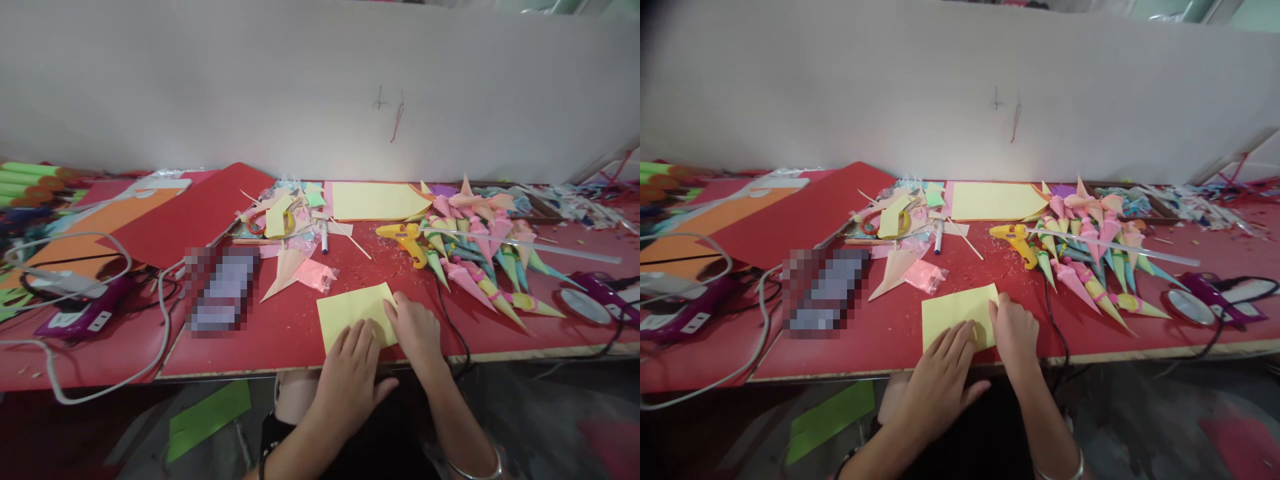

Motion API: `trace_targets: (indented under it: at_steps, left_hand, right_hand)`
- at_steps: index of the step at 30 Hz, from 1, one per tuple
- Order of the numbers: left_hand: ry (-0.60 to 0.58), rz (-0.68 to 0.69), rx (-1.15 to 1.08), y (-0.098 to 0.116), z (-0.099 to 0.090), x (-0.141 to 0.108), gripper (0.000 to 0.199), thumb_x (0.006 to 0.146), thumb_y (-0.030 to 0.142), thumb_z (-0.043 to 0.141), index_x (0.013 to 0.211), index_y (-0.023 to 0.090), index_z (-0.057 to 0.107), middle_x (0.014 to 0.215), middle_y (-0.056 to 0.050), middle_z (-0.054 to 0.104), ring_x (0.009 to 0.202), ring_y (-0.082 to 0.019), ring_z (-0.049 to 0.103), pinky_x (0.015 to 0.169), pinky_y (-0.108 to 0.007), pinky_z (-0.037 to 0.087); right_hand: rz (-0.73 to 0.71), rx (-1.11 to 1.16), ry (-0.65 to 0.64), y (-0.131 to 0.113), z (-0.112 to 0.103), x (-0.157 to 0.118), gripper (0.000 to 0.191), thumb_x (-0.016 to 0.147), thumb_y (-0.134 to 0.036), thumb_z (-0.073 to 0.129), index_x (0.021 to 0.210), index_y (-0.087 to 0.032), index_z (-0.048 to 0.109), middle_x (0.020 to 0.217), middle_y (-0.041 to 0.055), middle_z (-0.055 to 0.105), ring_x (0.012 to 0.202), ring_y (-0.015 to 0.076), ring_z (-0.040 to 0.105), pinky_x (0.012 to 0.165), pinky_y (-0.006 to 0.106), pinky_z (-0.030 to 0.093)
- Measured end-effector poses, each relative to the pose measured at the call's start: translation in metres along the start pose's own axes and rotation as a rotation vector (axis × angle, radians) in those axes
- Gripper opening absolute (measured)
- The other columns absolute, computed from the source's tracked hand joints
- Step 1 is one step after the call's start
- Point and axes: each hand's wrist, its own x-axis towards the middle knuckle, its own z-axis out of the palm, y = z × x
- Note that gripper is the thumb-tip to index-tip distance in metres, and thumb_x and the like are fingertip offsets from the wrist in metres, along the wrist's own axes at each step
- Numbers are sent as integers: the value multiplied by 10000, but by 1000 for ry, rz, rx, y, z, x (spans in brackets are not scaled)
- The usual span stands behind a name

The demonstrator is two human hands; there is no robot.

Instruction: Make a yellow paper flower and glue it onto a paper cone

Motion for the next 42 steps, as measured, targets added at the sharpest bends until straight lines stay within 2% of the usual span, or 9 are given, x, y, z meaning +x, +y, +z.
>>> trace_targets:
  at_steps: [4,10,13,22,27,35,38,40,42]
  left_hand:
    - [-21,30,-68,-5,2,8,613,790,584,283,1278,220,344,1354,-74,342,1144,-240,398,929,-378,329]
    - [-39,71,-97,-12,6,-12,659,761,635,260,1328,303,210,1411,-43,221,1272,-264,198,995,-479,206]
    - [-67,78,-103,-18,3,-16,671,751,653,240,1330,316,192,1417,-47,201,1279,-274,180,986,-495,207]
    - [-79,155,-128,-34,1,-3,682,747,657,245,1328,301,206,1413,-57,210,1279,-272,177,995,-476,178]
    - [-99,174,-100,-51,-5,-23,638,777,605,284,1330,301,195,1402,-24,248,1268,-233,227,1001,-420,200]
    - [-151,159,-63,-83,-20,-54,638,749,547,443,1312,334,231,1391,12,278,1265,-202,242,1044,-404,128]
    - [-149,161,-75,-84,-22,-55,646,731,529,487,1303,347,247,1382,20,298,1260,-196,255,1045,-400,147]
    - [-148,158,-84,-83,-22,-55,660,717,521,511,1300,347,256,1379,18,303,1257,-197,262,1044,-397,162]
    - [-146,148,-95,-83,-21,-55,693,691,516,547,1298,344,262,1380,14,302,1257,-204,262,1042,-400,172]
  right_hand:
    - [-4,4,23,0,1,0,265,868,-353,334,897,-189,541,731,87,661,660,224,642,506,256,396]
    - [18,19,-5,-1,0,-1,267,867,-359,340,907,-183,538,741,93,664,676,218,643,512,244,394]
    - [13,12,4,-1,1,0,275,872,-351,326,923,-181,536,742,96,662,679,220,643,515,249,394]
    - [27,6,56,-3,6,9,274,879,-340,309,956,-181,518,762,100,662,686,221,637,550,274,416]
    - [13,5,79,-2,6,7,260,876,-330,318,954,-183,517,735,92,656,676,229,638,537,275,416]
    - [4,59,133,2,7,8,263,864,-327,352,993,-163,513,709,81,636,658,217,619,546,278,418]
    - [-163,154,321,9,6,1,316,854,-283,378,1115,-136,479,914,120,614,872,216,568,701,300,430]
    - [-425,198,419,11,8,-11,326,848,-255,388,1151,-185,485,1069,107,561,1005,218,494,848,341,379]
    - [-751,254,368,9,12,-27,307,843,-246,401,1126,-244,521,1087,66,560,1016,188,482,888,318,362]
